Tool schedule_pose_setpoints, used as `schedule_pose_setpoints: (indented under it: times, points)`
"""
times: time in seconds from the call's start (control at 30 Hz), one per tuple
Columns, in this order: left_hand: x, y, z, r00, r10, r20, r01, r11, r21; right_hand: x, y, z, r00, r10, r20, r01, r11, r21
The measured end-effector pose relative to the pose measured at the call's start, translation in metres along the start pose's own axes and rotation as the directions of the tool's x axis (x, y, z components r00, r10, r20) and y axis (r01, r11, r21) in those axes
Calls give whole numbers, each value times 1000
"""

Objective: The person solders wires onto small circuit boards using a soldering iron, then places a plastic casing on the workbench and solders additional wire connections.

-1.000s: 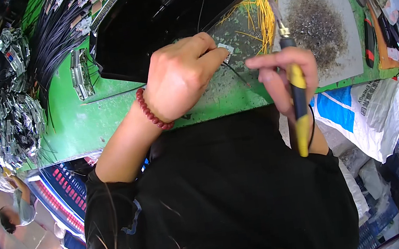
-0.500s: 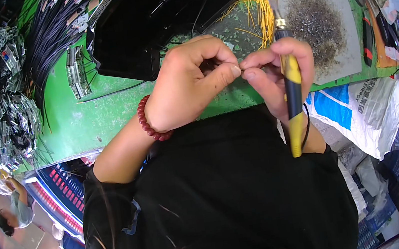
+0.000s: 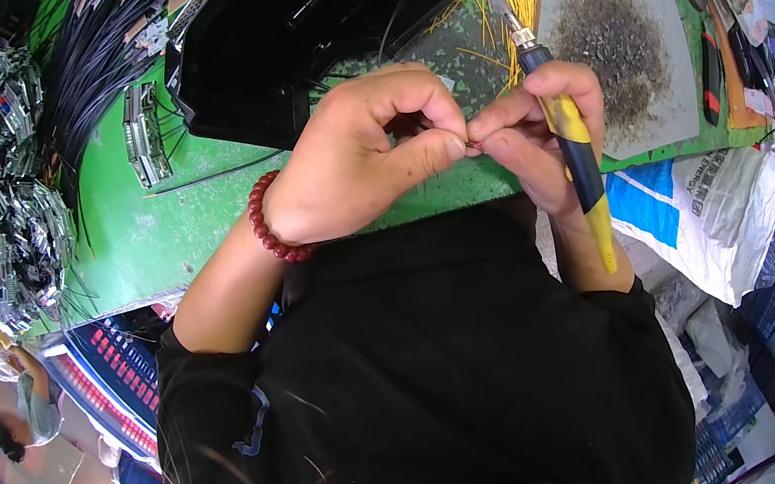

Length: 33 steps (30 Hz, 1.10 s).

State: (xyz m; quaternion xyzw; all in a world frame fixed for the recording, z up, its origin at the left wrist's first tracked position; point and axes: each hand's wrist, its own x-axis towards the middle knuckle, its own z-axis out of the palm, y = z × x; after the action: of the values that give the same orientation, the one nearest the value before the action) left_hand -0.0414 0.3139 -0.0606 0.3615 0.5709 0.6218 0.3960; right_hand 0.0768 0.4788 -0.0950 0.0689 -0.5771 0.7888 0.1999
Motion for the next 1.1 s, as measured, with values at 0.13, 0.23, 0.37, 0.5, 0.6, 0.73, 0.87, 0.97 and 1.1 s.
schedule_pose_setpoints:
  times: [0.13,0.23,0.37,0.5,0.6,0.73,0.87,0.97,1.1]
  points:
    - [-1,7,2,997,56,-58,-39,962,270,-9,6,2,990,-136,-28,118,931,-345]
    - [-1,6,6,989,109,-100,-57,906,419,-7,6,6,980,-200,7,178,855,-487]
    - [-1,-1,10,978,183,-103,-93,815,572,-9,10,6,987,-159,-6,134,850,-509]
    - [0,1,12,986,130,-106,-46,815,578,-9,6,3,987,-163,17,142,798,-586]
    - [1,-2,8,991,97,-88,-26,805,593,-12,5,-4,987,-162,-14,129,831,-541]
    - [0,1,5,997,58,-55,-14,808,589,-3,-5,-7,986,-113,122,160,841,-516]
    - [1,5,3,1000,22,-1,-18,834,551,-1,-7,-10,987,18,159,61,878,-475]
    - [1,5,1,999,-35,7,26,859,512,-2,-5,-10,986,4,167,76,882,-464]
    - [0,5,0,998,-60,-3,53,860,508,-7,4,-6,994,-49,99,83,921,-380]
